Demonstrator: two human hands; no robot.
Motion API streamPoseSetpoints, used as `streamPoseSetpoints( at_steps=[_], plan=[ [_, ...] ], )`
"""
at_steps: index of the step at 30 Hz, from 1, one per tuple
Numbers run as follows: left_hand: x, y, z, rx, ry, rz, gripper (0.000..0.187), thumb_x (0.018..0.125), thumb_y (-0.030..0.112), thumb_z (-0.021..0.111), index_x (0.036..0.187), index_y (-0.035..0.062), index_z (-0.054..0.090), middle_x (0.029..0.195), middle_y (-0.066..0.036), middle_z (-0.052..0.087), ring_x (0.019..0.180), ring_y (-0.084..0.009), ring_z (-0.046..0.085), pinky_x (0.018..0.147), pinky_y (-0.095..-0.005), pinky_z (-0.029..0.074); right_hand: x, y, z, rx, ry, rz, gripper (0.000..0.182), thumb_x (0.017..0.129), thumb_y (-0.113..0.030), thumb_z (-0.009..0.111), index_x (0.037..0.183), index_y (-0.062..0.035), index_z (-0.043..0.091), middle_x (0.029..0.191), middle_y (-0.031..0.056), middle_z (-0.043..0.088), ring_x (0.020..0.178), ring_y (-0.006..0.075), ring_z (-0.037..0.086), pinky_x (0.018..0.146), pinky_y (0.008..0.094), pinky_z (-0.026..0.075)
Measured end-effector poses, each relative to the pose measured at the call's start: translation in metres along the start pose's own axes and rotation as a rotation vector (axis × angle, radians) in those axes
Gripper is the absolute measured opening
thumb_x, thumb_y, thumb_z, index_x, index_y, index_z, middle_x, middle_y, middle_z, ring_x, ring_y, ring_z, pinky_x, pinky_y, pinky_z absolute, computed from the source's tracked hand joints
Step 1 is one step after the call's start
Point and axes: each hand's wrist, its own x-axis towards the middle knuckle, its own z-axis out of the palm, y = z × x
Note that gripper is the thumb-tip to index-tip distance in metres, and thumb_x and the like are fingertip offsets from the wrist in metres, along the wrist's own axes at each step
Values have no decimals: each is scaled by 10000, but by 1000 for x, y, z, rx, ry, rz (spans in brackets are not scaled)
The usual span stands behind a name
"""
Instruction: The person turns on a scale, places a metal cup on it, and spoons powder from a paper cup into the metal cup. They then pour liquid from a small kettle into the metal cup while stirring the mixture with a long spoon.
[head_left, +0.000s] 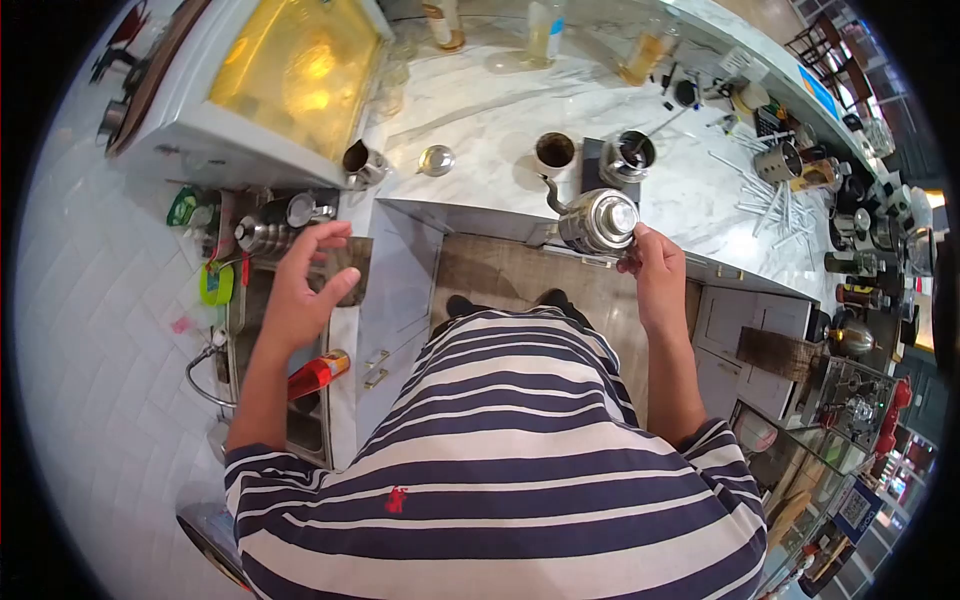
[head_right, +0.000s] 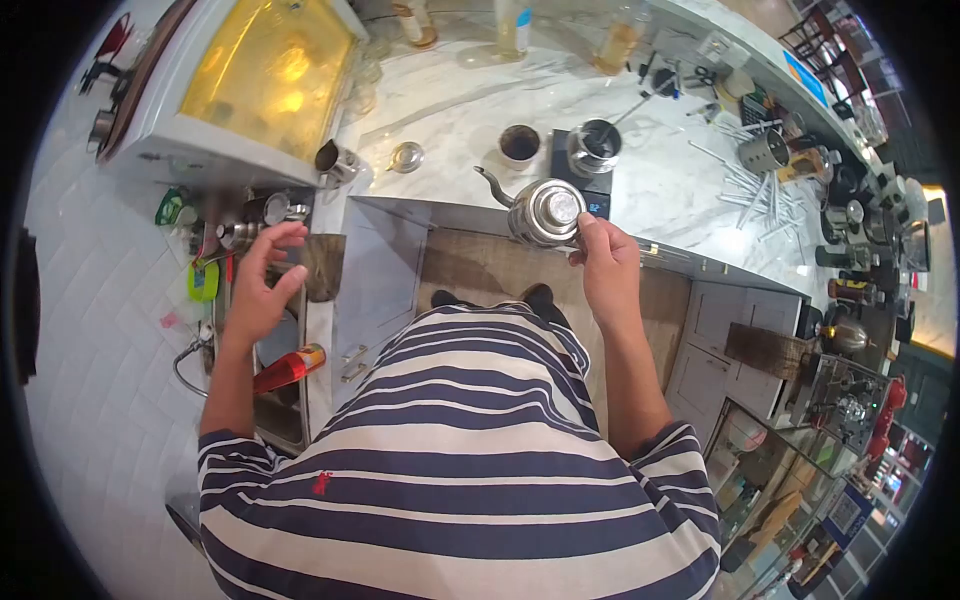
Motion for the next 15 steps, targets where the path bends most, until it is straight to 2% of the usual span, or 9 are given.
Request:
streamPoseSetpoints(
  at_steps=[3, 6, 9, 15],
  plan=[
    [11, -8, 58, -106, -61, -55, 547, 894, 115, 709, 1418, 67, 561, 1350, -77, 655, 1220, -188, 612, 1034, -364, 440, 8, 2, -34, 13, 31, -8, 368, 1059, -283, 605, 799, -38, 692, 732, -26, 564, 692, 79, 505, 644, 282, 470],
    [22, -10, 118, -199, -68, -92, 531, 917, 111, 708, 1425, 69, 558, 1348, -86, 649, 1217, -189, 609, 1024, -358, 452, 13, 2, -61, 16, 90, -10, 371, 1056, -280, 608, 793, -32, 688, 723, -23, 565, 682, 79, 504, 643, 279, 466],
    [36, -20, 171, -333, -16, -125, 524, 911, 177, 763, 1393, 70, 588, 1294, -91, 682, 1166, -199, 640, 1001, -375, 468, 21, 5, -86, -9, 145, -10, 372, 1056, -270, 606, 782, -29, 682, 710, -24, 559, 669, 78, 499, 637, 276, 456],
    [76, -11, 218, -401, 12, -146, 496, 932, 197, 763, 1383, 74, 595, 1281, -89, 687, 1160, -195, 642, 989, -366, 481, 36, 0, -113, -73, 232, -13, 335, 1060, -255, 594, 811, -45, 673, 739, -36, 565, 685, 71, 496, 650, 273, 453]
  ],
)
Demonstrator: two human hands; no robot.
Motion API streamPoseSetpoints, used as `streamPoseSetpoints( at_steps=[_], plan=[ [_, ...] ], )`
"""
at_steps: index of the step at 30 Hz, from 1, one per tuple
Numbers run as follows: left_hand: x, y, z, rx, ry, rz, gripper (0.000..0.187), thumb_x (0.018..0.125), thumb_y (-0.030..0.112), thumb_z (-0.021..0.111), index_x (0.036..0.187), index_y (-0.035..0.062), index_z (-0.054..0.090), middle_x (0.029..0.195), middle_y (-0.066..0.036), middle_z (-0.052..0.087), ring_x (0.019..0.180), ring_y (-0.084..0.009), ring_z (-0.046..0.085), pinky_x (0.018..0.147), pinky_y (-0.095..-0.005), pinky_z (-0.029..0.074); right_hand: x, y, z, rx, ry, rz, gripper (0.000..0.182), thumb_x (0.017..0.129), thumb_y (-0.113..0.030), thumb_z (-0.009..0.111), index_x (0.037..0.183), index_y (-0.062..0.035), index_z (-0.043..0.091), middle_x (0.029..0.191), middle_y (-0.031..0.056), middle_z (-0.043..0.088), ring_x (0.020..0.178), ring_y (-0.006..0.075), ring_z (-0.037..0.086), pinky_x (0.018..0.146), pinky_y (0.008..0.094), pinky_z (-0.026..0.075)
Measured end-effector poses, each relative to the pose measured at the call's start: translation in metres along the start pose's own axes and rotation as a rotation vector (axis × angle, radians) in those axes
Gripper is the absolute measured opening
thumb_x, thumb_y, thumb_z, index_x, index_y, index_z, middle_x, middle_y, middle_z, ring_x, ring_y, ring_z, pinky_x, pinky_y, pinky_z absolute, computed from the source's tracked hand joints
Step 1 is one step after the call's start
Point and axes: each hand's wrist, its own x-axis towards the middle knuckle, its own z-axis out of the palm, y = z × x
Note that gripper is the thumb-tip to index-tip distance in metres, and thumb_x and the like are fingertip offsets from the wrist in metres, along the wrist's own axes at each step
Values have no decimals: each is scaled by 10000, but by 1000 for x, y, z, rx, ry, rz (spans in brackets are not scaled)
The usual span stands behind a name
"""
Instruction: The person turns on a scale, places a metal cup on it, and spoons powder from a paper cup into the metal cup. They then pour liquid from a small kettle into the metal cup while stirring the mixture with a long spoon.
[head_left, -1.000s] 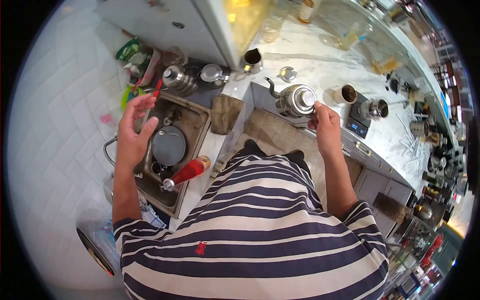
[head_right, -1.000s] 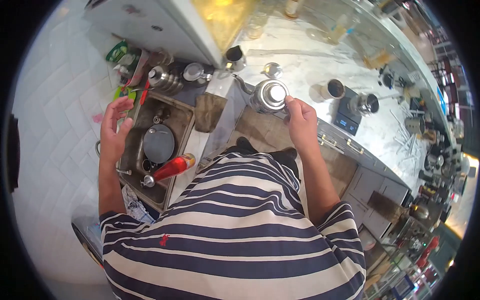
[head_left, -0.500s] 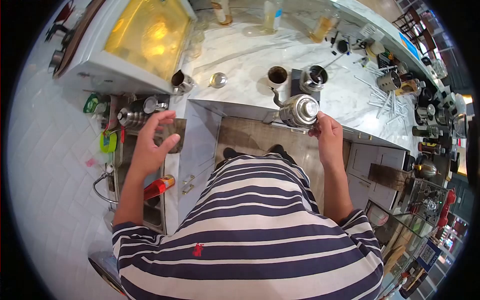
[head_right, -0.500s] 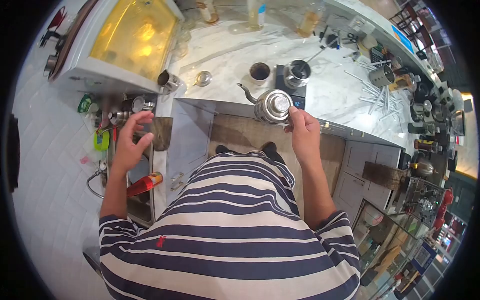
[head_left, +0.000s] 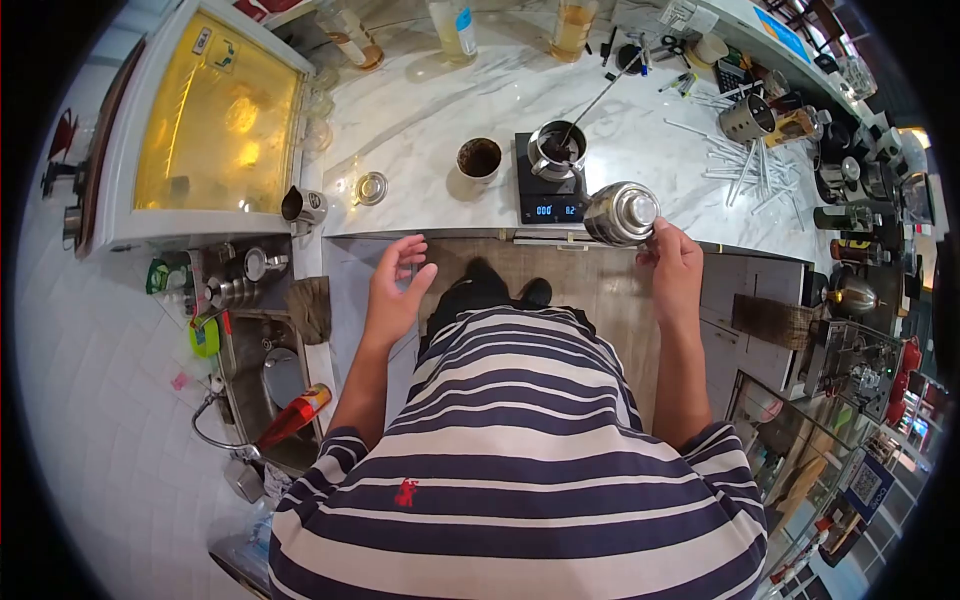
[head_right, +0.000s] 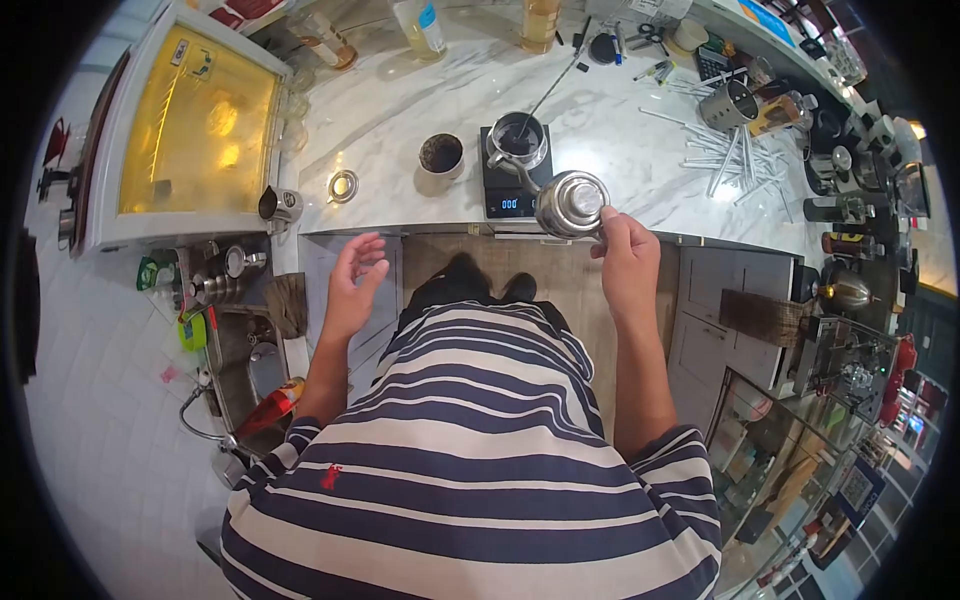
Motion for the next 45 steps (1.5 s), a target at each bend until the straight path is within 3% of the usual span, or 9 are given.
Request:
streamPoseSetpoints(
  at_steps=[2, 11, 14, 18, 27, 45],
  plan=[
    [20, 7, 5, 0, -9, 36, 497, 930, 200, 765, 1380, 73, 596, 1276, -90, 688, 1155, -199, 644, 981, -365, 485, 7, -2, 5, 26, 96, 17, 366, 1045, -263, 614, 764, -35, 668, 700, -37, 542, 663, 70, 489, 627, 272, 452],
    [125, 39, 1, 64, -48, 194, 484, 924, 219, 764, 1357, 75, 603, 1267, -85, 701, 1141, -201, 661, 961, -377, 490, 26, -2, 22, 32, 284, 46, 350, 1043, -269, 631, 820, -15, 717, 716, -33, 579, 660, 67, 508, 613, 270, 452],
    [146, 43, -3, 63, -86, 246, 486, 924, 223, 762, 1359, 75, 602, 1280, -89, 701, 1138, -204, 663, 963, -377, 491, 28, 7, 18, 1, 256, 0, 352, 1040, -281, 640, 829, -11, 721, 719, -33, 590, 664, 61, 513, 610, 265, 449],
    [161, 41, -7, 62, -103, 243, 484, 929, 217, 759, 1363, 75, 600, 1287, -92, 701, 1135, -201, 664, 961, -376, 492, 25, 2, 25, -77, 323, 12, 368, 1030, -312, 652, 846, -3, 728, 733, -33, 602, 660, 60, 514, 611, 259, 440],
    [162, 12, 5, 2, -96, 196, 463, 945, 209, 750, 1360, 67, 600, 1253, -104, 702, 1112, -202, 667, 952, -369, 496, 29, 5, 21, -181, 340, 31, 384, 1015, -316, 657, 789, -7, 688, 637, -54, 483, 584, 48, 421, 532, 269, 315],
    [171, -2, 4, -15, -89, 170, 452, 950, 211, 751, 1353, 67, 606, 1257, -103, 698, 1112, -199, 667, 950, -367, 498, 35, -1, 28, -341, 396, 31, 458, 998, -318, 670, 699, 7, 551, 631, -48, 402, 623, 68, 354, 548, 303, 292]
  ],
)
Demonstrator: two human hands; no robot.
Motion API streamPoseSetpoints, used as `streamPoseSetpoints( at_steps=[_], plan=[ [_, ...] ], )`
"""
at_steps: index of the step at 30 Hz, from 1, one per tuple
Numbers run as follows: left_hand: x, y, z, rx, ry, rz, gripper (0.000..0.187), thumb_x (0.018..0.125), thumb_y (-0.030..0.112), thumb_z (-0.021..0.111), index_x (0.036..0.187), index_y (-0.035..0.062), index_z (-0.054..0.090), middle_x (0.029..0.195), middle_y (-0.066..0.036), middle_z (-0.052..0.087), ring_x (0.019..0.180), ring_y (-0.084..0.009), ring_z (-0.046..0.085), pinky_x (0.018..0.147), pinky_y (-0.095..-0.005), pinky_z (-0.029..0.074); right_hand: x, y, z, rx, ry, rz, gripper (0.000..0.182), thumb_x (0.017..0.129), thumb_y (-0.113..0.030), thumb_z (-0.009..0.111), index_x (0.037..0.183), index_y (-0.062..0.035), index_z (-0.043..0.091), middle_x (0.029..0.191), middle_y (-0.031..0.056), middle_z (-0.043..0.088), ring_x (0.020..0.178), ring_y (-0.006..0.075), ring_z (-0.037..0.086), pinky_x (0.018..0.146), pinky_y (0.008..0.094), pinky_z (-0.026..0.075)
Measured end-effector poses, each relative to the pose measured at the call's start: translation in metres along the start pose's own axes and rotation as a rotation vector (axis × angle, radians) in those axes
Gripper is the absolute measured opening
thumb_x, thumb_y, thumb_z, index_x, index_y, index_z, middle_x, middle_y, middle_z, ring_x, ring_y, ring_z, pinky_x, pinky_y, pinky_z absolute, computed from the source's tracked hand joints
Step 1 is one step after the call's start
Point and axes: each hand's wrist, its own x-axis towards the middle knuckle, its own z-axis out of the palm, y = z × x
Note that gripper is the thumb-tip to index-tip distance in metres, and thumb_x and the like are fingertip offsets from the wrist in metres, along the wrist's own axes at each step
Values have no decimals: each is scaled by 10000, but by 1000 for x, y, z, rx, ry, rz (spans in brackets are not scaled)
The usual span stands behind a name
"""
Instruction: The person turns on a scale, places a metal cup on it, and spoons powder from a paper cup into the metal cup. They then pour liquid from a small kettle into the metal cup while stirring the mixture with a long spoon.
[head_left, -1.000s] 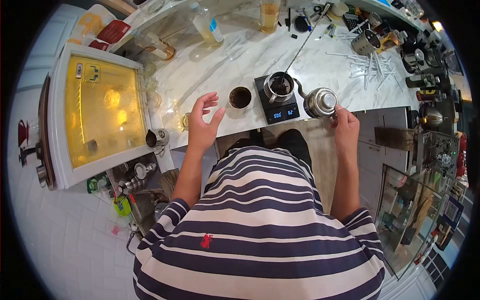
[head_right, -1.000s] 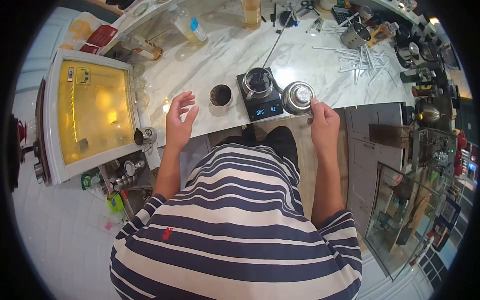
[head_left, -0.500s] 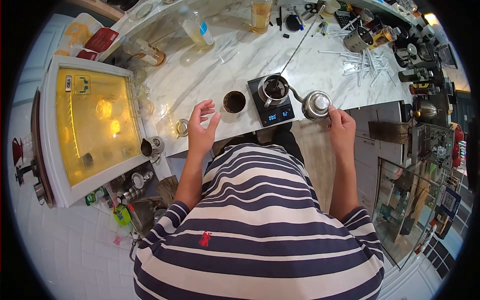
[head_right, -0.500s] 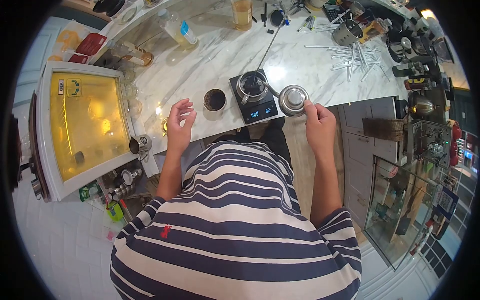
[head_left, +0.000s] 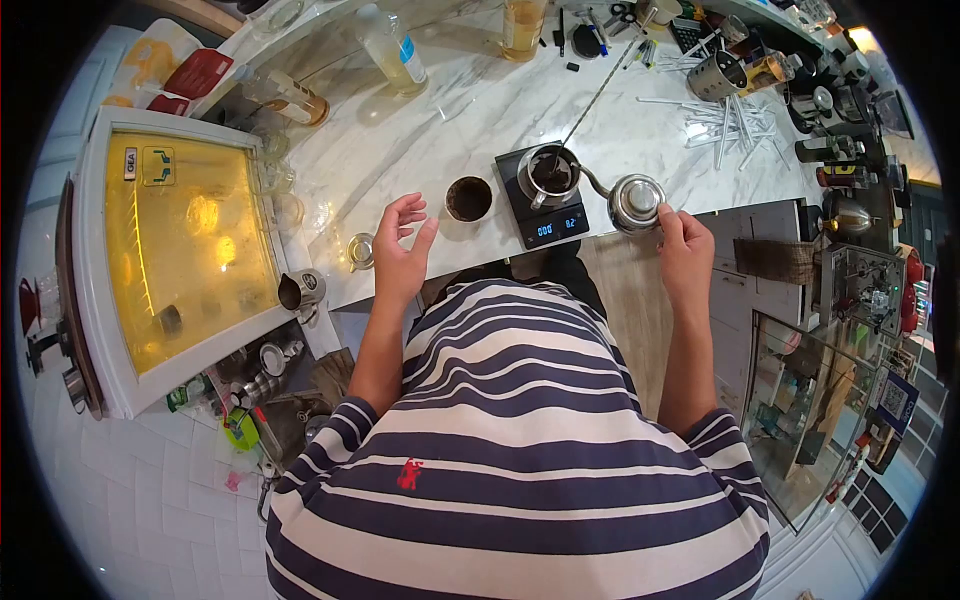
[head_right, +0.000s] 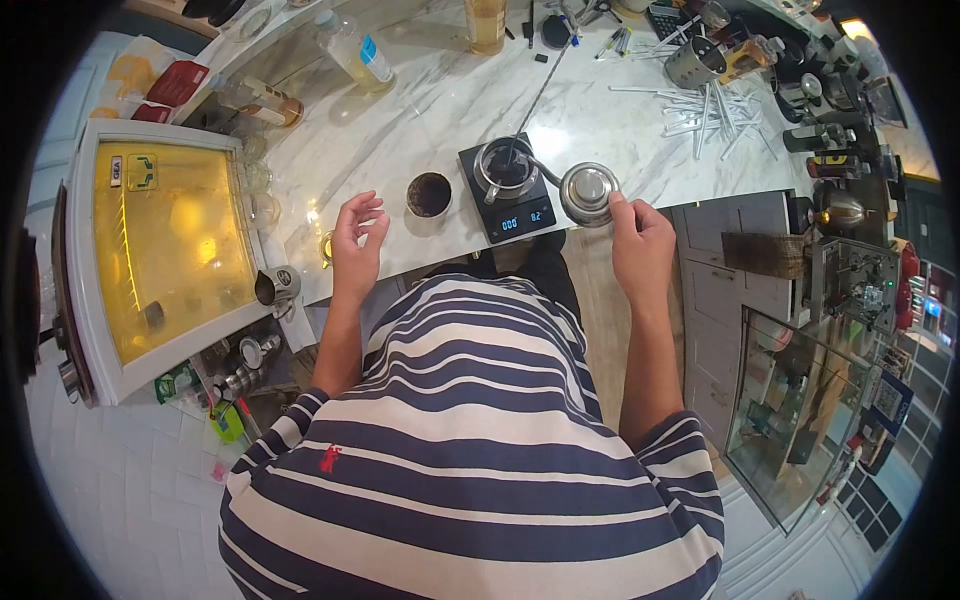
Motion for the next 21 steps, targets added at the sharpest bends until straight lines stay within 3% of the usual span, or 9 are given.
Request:
streamPoseSetpoints(
  at_steps=[21],
  plan=[
    [0, -34, -2, -37, 22, -89, 439, 967, 222, 745, 1352, 64, 606, 1259, -113, 691, 1072, -175, 671, 926, -354, 523, -6, -18, 7, -87, 29, -9, 438, 984, -299, 692, 713, 23, 571, 621, -19, 452, 616, 80, 383, 550, 307, 326]
  ],
)
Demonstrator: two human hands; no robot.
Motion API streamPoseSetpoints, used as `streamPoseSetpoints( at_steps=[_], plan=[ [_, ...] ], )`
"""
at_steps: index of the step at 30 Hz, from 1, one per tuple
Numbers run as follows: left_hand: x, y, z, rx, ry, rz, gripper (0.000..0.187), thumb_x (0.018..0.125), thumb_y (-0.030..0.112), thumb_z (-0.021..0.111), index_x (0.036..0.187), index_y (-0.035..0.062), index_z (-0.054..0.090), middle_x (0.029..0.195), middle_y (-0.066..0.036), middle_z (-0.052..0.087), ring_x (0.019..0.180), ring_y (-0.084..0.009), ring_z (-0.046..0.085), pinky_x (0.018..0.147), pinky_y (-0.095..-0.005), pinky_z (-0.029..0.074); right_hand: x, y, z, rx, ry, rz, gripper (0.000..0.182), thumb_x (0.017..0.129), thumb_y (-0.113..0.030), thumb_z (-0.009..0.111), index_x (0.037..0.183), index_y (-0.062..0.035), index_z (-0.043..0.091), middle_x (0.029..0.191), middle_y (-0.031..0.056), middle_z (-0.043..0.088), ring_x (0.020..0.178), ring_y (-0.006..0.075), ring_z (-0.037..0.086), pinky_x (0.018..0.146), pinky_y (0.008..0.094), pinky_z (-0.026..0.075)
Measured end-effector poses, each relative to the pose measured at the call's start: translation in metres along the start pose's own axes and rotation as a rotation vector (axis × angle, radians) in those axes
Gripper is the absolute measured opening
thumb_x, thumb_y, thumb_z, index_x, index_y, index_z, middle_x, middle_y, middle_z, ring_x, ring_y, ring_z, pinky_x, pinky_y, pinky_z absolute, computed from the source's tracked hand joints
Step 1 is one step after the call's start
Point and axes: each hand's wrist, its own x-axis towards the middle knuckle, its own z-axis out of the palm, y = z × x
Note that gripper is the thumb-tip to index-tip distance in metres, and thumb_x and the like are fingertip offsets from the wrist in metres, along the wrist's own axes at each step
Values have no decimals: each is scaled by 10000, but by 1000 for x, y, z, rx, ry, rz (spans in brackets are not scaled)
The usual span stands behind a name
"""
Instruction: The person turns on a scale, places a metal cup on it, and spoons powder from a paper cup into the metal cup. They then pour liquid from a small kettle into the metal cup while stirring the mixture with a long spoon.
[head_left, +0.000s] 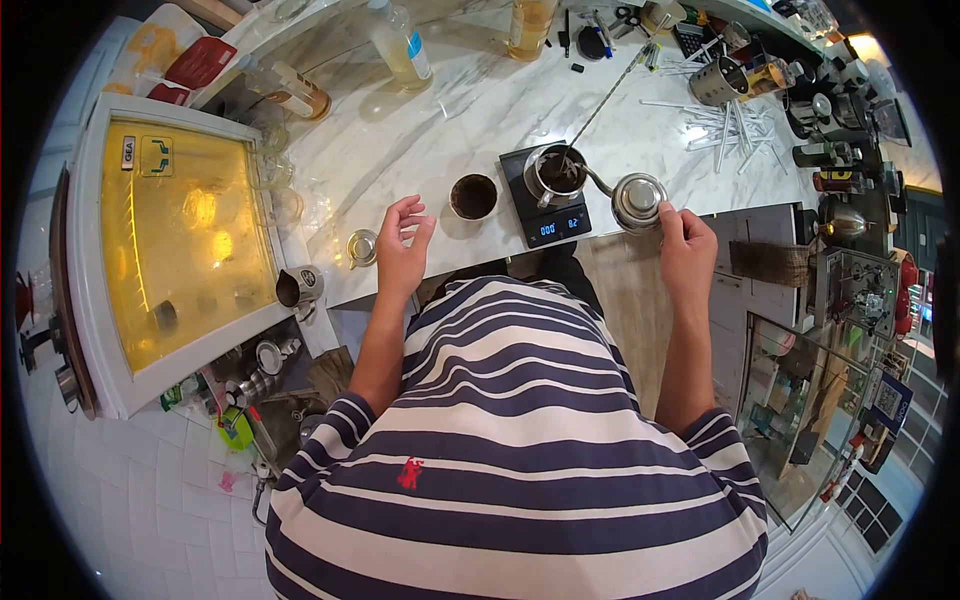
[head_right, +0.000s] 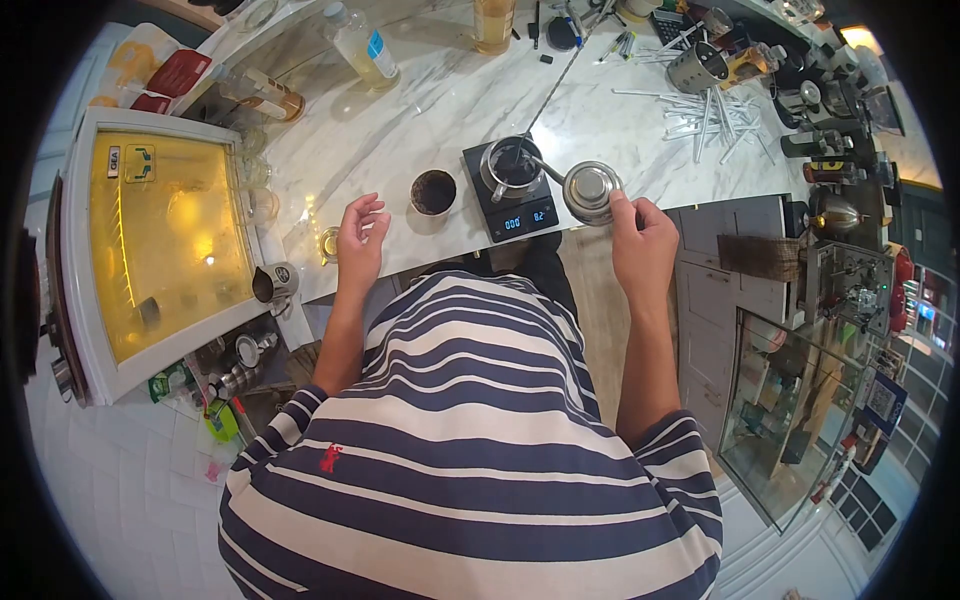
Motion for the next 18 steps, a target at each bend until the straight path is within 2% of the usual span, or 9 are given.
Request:
streamPoseSetpoints(
  at_steps=[18],
  plan=[
    [2, -2, -1, -10, -6, 9, 443, 969, 219, 745, 1356, 60, 601, 1262, -112, 688, 1066, -170, 667, 923, -350, 518, -3, -5, 0, 42, -33, 9, 420, 988, -298, 705, 725, 14, 605, 629, -50, 471, 618, 51, 386, 543, 280, 306]
  ],
)
